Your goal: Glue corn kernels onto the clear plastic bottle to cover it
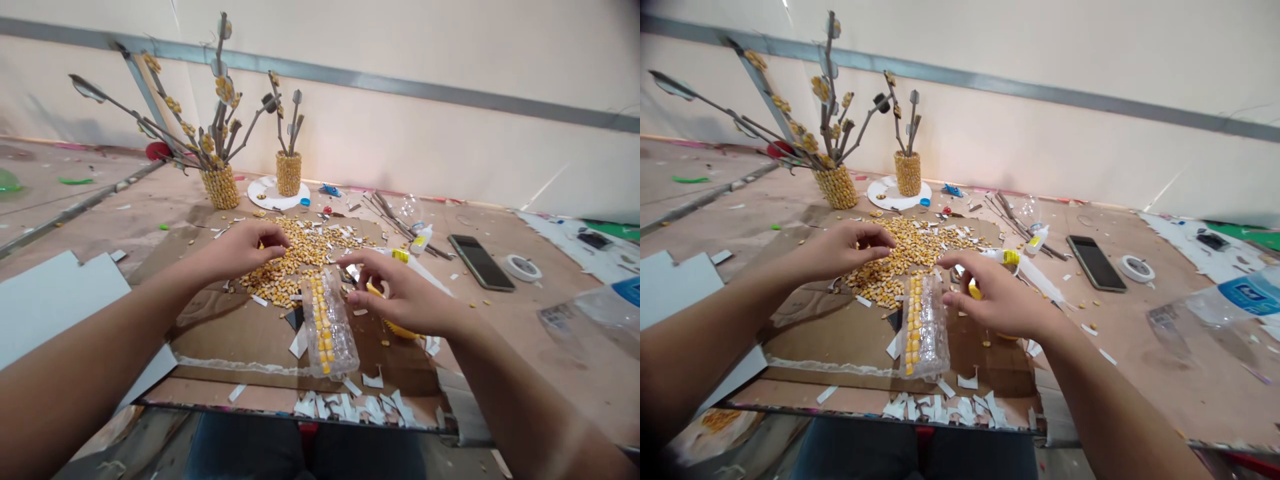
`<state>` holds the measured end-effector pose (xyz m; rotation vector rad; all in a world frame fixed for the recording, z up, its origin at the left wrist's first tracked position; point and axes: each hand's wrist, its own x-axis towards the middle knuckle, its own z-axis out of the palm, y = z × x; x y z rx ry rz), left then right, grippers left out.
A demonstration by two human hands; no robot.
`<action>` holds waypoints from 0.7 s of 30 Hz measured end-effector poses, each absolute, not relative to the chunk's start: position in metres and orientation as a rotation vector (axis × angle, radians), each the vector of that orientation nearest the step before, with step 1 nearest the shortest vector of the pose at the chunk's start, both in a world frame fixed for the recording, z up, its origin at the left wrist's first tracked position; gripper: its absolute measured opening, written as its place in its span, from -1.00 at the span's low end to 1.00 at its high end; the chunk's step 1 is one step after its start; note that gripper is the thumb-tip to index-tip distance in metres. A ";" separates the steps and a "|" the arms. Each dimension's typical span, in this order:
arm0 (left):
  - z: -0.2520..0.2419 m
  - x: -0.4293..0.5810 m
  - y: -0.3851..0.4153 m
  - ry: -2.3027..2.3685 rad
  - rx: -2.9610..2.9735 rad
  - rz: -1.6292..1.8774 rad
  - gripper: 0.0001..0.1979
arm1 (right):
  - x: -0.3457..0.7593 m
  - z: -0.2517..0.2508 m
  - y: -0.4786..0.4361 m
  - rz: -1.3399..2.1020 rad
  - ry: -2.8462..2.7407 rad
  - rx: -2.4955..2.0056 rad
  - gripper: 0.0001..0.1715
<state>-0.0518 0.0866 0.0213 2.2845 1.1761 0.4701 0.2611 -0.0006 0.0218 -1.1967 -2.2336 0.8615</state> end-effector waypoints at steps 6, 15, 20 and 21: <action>0.015 -0.058 0.092 1.310 2.542 0.131 -0.83 | 0.271 0.030 0.007 0.504 -2.317 -1.902 -0.70; 0.004 -0.047 0.084 1.262 2.646 0.147 -0.82 | 0.259 0.013 0.008 0.560 -2.354 -1.958 -0.75; 0.001 -0.042 0.087 1.390 2.697 0.226 -0.74 | 0.262 0.019 0.010 0.528 -2.274 -1.936 -0.80; 0.001 -0.041 0.088 1.379 2.712 0.219 -0.73 | 0.263 0.021 0.011 0.521 -2.240 -1.929 -0.79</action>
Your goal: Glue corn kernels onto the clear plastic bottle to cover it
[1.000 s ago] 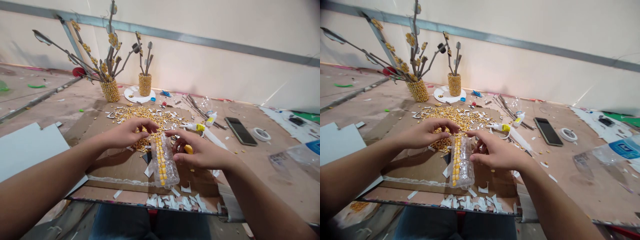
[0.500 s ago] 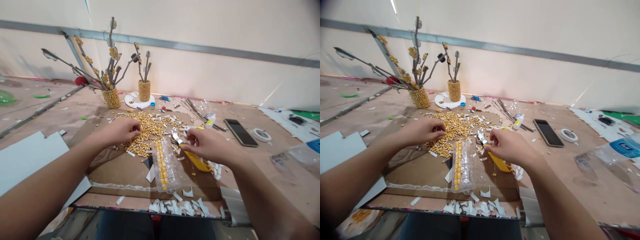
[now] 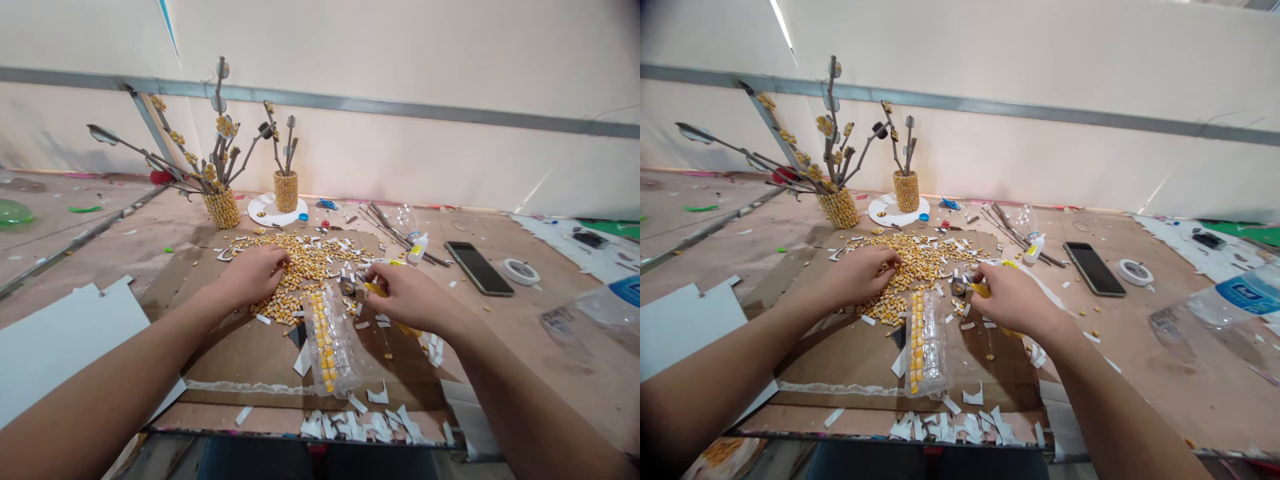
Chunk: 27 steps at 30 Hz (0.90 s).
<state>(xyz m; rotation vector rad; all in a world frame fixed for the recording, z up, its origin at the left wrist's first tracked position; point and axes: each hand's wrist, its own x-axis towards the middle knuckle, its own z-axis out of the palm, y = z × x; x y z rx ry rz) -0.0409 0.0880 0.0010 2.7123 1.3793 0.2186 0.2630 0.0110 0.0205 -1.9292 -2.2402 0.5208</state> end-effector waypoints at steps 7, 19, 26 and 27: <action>0.001 -0.037 0.095 1.178 2.943 0.071 -0.72 | 0.262 0.016 0.014 0.492 -2.099 -1.885 -0.71; -0.003 -0.043 0.097 1.270 2.804 0.279 -0.76 | 0.261 0.012 0.015 0.522 -2.075 -1.853 -0.72; -0.001 -0.035 0.097 1.343 2.800 0.210 -0.70 | 0.255 0.013 0.013 0.498 -2.091 -1.814 -0.72; -0.001 -0.033 0.096 1.354 2.797 0.189 -0.70 | 0.255 0.013 0.013 0.500 -2.089 -1.811 -0.72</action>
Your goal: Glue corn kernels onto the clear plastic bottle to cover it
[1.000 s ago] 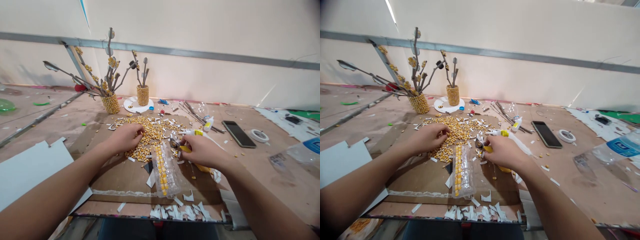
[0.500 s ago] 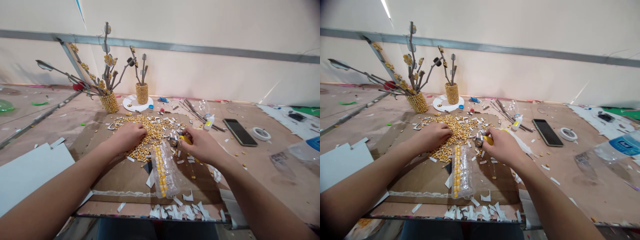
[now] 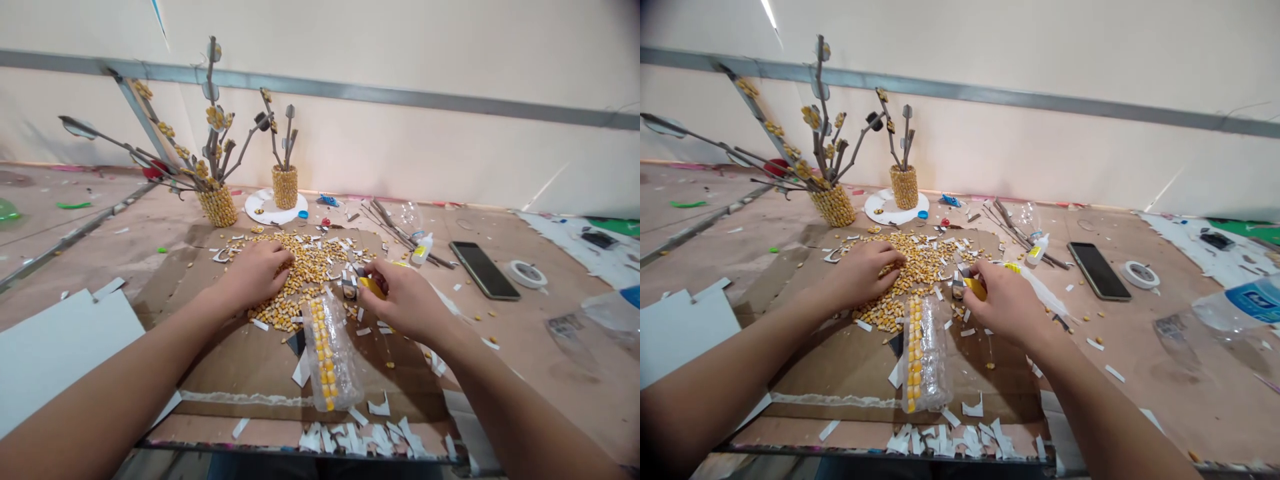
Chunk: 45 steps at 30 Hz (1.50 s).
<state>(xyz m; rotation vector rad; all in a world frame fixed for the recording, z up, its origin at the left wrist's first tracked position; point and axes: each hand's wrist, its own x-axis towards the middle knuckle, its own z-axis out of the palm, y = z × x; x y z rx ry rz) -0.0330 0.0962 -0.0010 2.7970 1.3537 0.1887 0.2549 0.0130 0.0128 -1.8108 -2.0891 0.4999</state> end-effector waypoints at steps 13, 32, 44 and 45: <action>-0.007 -0.030 0.095 1.359 2.754 0.323 -0.74 | 0.254 0.009 0.015 0.524 -2.100 -1.822 -0.70; -0.001 -0.028 0.097 1.325 2.423 0.559 -0.88 | 0.255 0.008 0.013 0.469 -2.068 -1.721 -0.71; 0.016 -0.017 0.070 0.808 1.035 1.014 -0.74 | 0.253 0.010 0.006 0.252 -1.997 -1.326 -0.74; 0.018 -0.015 0.066 0.788 1.002 0.995 -0.74 | 0.252 0.011 0.005 0.231 -2.000 -1.281 -0.74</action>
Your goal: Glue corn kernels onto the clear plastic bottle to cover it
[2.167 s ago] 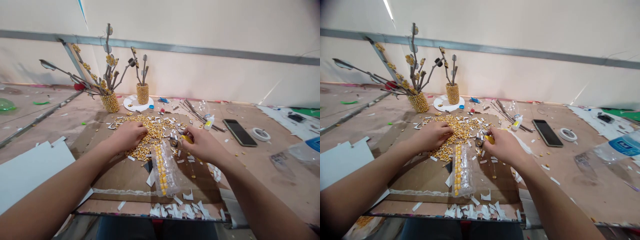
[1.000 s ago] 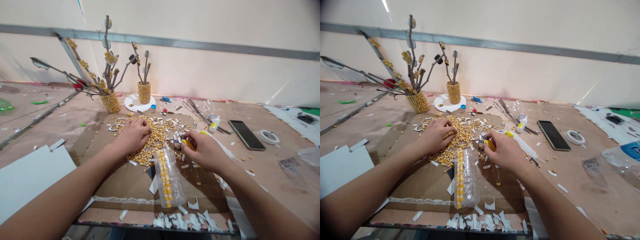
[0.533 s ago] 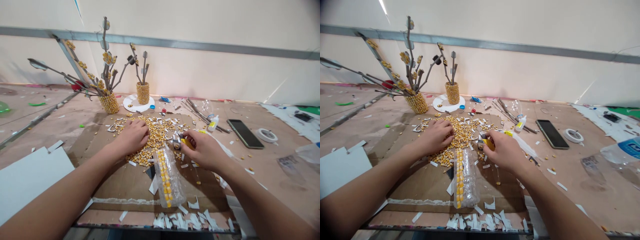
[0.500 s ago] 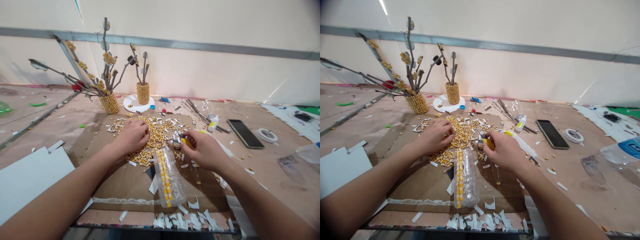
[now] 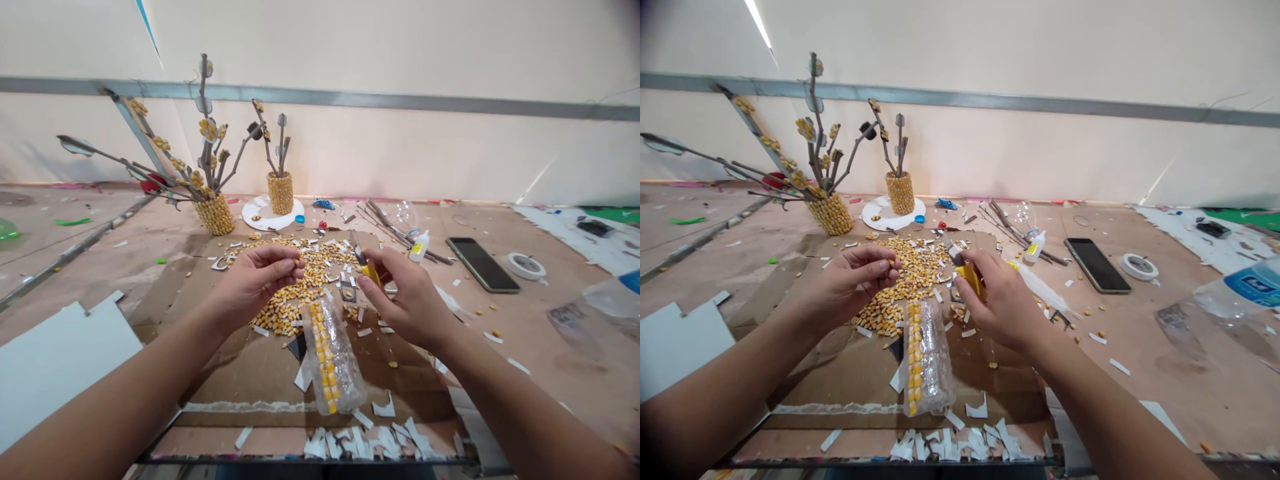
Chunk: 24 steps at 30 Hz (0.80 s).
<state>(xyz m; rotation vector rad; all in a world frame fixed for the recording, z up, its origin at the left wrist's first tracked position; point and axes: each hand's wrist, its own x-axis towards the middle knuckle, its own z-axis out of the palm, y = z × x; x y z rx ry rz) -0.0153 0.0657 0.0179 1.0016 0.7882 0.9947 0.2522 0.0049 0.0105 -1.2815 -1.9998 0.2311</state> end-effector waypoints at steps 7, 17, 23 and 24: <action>0.024 -0.003 0.039 0.710 0.884 0.919 -0.79 | 0.241 0.015 -0.009 0.146 -2.077 -0.956 -0.59; 0.025 0.007 0.026 0.611 0.932 0.914 -0.74 | 0.223 0.016 -0.023 0.152 -1.976 -0.962 -0.71; 0.024 0.002 0.026 0.607 0.912 0.901 -0.78 | 0.228 0.017 -0.022 0.168 -2.027 -0.981 -0.78; 0.024 0.001 0.025 0.604 0.910 0.909 -0.78 | 0.228 0.017 -0.021 0.162 -2.024 -0.960 -0.81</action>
